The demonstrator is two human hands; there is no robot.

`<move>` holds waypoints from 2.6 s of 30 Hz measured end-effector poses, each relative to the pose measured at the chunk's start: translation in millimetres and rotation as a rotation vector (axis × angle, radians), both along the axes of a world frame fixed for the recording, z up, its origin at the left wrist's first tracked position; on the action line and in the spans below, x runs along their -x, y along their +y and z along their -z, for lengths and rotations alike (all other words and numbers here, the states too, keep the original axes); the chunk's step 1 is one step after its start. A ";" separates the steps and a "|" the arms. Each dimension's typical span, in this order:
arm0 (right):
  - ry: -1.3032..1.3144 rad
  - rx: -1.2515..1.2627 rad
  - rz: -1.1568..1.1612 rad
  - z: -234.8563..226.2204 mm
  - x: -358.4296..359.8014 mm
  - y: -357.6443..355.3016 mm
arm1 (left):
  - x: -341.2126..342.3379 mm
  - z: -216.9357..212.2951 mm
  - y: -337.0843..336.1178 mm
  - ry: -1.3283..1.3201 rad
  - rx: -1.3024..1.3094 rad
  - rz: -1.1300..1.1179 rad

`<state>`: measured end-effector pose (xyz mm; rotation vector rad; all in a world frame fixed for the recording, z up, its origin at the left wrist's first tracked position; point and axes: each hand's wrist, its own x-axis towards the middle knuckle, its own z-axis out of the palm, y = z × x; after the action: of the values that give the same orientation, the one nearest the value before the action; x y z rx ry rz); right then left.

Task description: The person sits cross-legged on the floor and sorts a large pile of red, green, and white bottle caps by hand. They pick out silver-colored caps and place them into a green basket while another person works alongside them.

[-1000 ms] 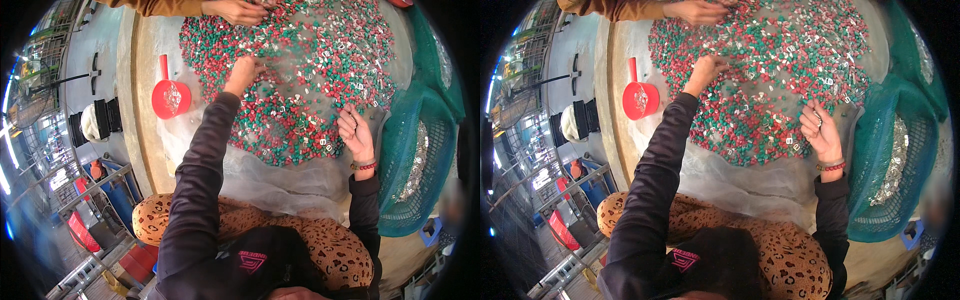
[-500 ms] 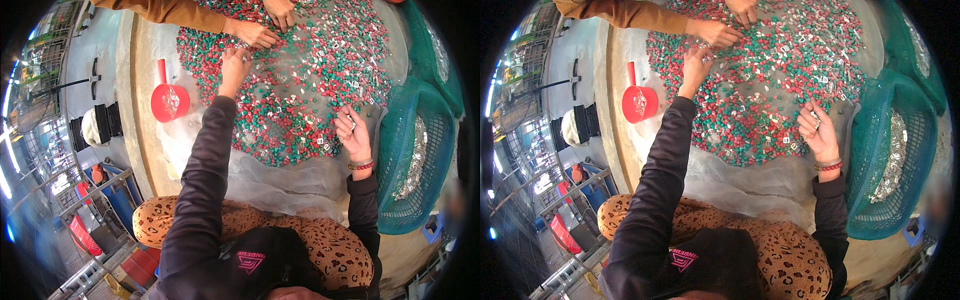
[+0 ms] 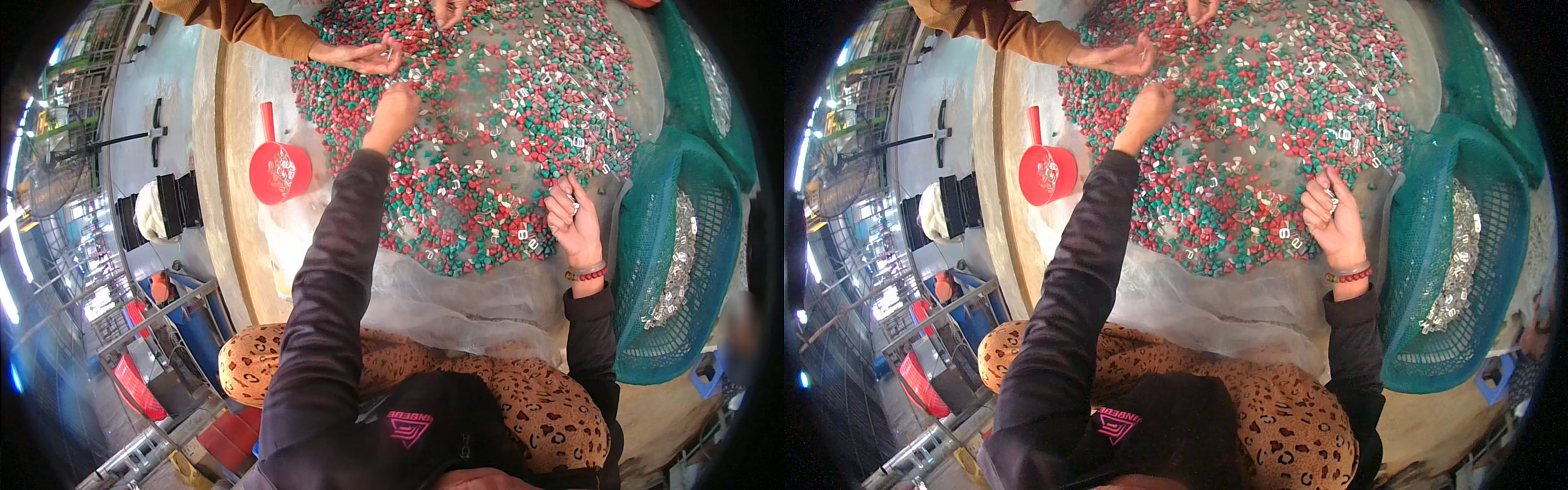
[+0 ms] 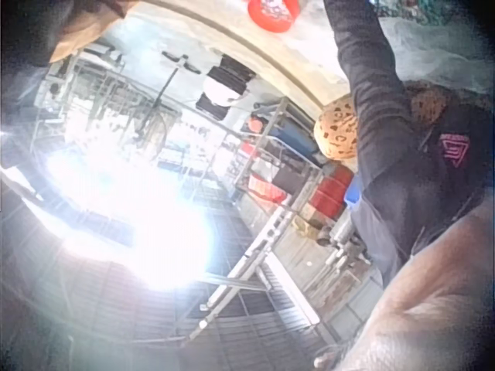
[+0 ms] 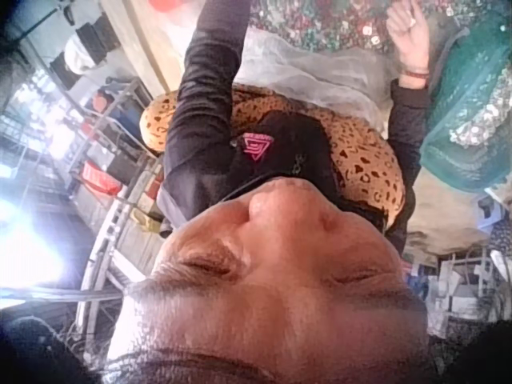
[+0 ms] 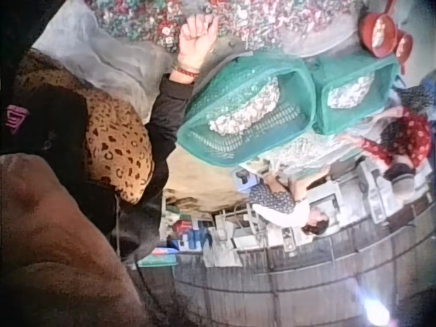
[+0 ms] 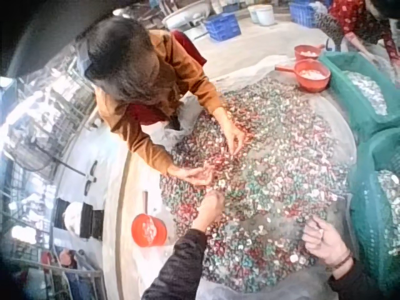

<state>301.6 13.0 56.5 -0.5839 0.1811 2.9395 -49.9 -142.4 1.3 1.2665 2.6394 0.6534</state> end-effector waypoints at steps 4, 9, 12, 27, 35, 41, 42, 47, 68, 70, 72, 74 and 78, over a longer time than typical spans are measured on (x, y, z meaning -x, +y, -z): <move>-0.007 -0.047 0.009 2.2 -2.2 0.3 | -12.8 -13.7 -21.7 -0.507 -0.017 -0.161; -0.048 -0.029 -0.016 7.1 1.7 -1.0 | -37.0 -14.7 -37.6 -0.125 -0.078 0.224; 0.032 -0.023 -0.030 5.6 6.0 -0.4 | -48.0 -9.6 -32.1 -0.022 0.137 0.241; -0.169 -0.103 -0.093 4.1 11.8 -31.4 | -64.6 -23.5 -2.2 0.034 0.662 0.399; -0.171 -0.090 -0.095 0.0 14.2 -33.8 | -54.0 -15.3 -15.3 -0.103 0.603 0.377; -0.086 -0.059 -0.092 6.0 14.7 -37.6 | -42.3 7.6 -36.3 -0.079 0.487 0.412; -0.047 -0.052 -0.090 7.0 15.4 -37.9 | -40.7 10.0 -38.7 -0.086 0.456 0.443; -0.041 -0.121 -0.119 5.2 21.3 -39.9 | -34.1 -1.2 -41.1 -0.248 0.402 0.356; -0.123 -0.219 -0.086 -12.1 18.7 -9.4 | 3.8 -12.7 -0.9 0.194 0.052 0.047; -0.119 -0.240 -0.100 -19.0 19.3 -10.6 | 5.9 6.5 1.1 0.264 0.222 0.067; -0.098 -0.282 -0.138 -22.8 19.5 -13.0 | -11.9 18.3 9.0 0.276 0.260 -0.018; -0.062 -0.281 -0.146 -23.1 18.8 -16.1 | -25.5 18.6 15.3 0.329 0.330 -0.039; -0.088 -0.217 -0.119 -14.7 14.7 -22.9 | -52.7 -2.5 22.7 0.201 0.210 -0.096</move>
<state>286.8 -9.9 71.2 -0.7110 -0.1868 2.9833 2.8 -119.6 3.8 1.2083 2.8538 0.2616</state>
